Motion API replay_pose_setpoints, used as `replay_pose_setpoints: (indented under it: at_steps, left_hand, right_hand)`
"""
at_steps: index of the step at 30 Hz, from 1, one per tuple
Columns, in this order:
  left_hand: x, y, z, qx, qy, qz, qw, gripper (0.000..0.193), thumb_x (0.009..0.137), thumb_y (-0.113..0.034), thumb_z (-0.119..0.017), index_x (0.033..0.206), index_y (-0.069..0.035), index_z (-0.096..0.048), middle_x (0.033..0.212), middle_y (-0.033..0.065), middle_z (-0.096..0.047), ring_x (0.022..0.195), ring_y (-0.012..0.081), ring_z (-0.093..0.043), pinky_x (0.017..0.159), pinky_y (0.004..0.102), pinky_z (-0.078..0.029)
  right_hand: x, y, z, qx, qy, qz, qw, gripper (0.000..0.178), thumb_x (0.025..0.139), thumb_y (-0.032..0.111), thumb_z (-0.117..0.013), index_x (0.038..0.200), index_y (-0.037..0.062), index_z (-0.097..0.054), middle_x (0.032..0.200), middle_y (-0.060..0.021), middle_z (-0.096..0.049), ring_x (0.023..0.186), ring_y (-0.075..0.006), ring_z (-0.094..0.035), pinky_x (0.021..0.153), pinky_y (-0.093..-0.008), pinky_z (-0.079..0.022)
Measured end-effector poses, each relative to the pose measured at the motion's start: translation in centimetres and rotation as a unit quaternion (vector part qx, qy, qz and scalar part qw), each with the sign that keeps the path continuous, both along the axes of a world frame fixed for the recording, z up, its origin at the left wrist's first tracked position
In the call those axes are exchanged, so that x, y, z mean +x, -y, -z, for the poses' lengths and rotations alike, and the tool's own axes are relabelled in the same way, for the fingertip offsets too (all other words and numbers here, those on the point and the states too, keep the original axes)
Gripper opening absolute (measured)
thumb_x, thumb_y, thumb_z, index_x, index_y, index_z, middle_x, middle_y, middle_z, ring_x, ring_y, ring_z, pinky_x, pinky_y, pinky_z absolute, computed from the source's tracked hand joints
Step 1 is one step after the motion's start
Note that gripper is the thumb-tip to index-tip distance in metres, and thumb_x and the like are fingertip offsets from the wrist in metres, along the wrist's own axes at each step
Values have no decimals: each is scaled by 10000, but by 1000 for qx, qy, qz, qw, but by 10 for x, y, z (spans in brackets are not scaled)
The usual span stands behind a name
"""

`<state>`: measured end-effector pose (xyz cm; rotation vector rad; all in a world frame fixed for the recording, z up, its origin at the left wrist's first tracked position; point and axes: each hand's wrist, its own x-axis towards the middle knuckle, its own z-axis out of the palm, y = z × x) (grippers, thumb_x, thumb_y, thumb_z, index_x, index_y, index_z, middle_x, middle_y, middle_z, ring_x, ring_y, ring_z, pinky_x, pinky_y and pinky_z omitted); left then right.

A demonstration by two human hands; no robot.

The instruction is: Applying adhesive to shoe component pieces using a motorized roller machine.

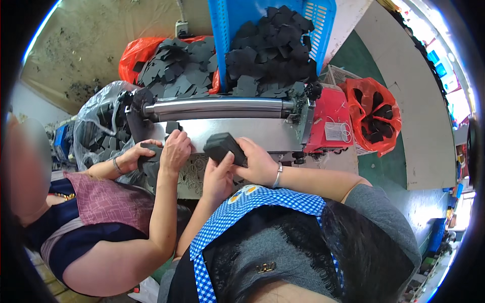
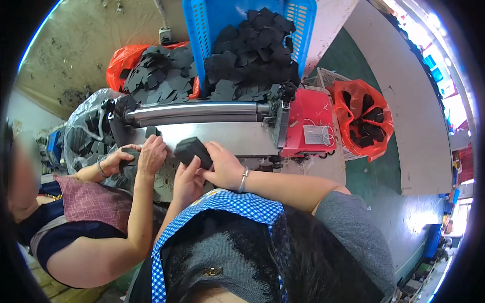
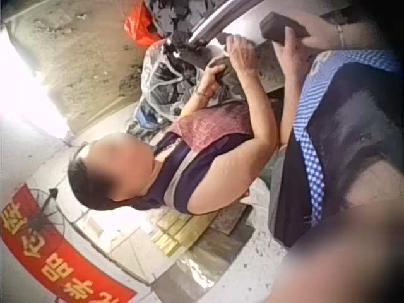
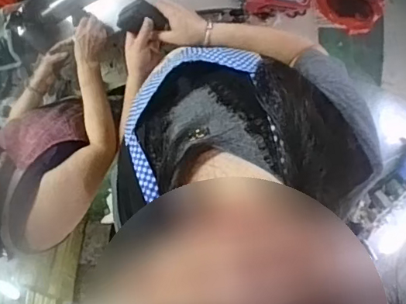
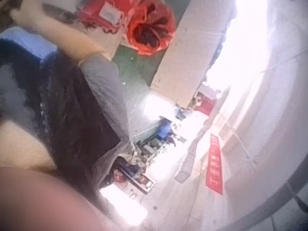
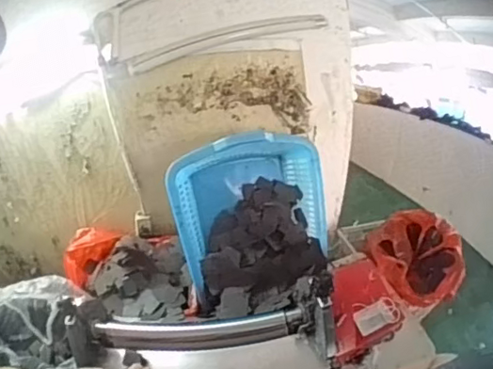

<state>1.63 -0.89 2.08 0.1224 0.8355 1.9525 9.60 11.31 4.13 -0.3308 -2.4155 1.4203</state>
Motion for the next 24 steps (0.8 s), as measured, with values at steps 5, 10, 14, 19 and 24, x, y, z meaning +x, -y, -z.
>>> replay_pose_setpoints:
  at_steps: [5,10,14,19,24]
  left_hand:
    - [-13,8,2,7,14,-9,1000,290,857,-59,-566,1133,-14,-487,1110,87,-560,1003,178,-555,872,312,-444]
    - [-11,7,1,14,13,50,999,313,864,-72,-540,1163,-20,-465,1150,102,-542,1059,217,-539,939,415,-436]
    - [-12,5,1,-36,-11,43,998,327,842,-61,-565,1153,-14,-476,1124,110,-557,1039,224,-554,911,416,-461]
    - [-20,6,4,-78,25,4,997,320,812,-51,-604,1113,-6,-505,1058,109,-586,951,215,-590,825,397,-508]
    - [-21,3,7,-109,-18,-29,993,338,805,-55,-616,1116,3,-499,1053,106,-583,962,214,-585,841,411,-501]
  right_hand:
    - [3,-21,-3,-435,109,-47,892,351,808,110,-641,1119,-25,-549,997,-82,-614,895,-146,-580,806,-289,-471]
    - [0,-28,3,-459,120,14,880,280,807,101,-644,1048,-24,-574,921,-67,-626,813,-126,-596,733,-262,-494]
    - [-1,-33,8,-429,156,46,889,235,817,90,-629,1010,-30,-571,881,-74,-621,747,-122,-613,675,-246,-516]
    - [4,-52,22,-560,182,51,806,202,853,153,-598,956,-18,-568,800,-59,-613,640,-130,-615,546,-198,-514]
    - [-3,-65,33,-511,184,182,820,250,855,190,-597,975,-21,-540,806,-98,-606,681,-142,-623,566,-224,-518]
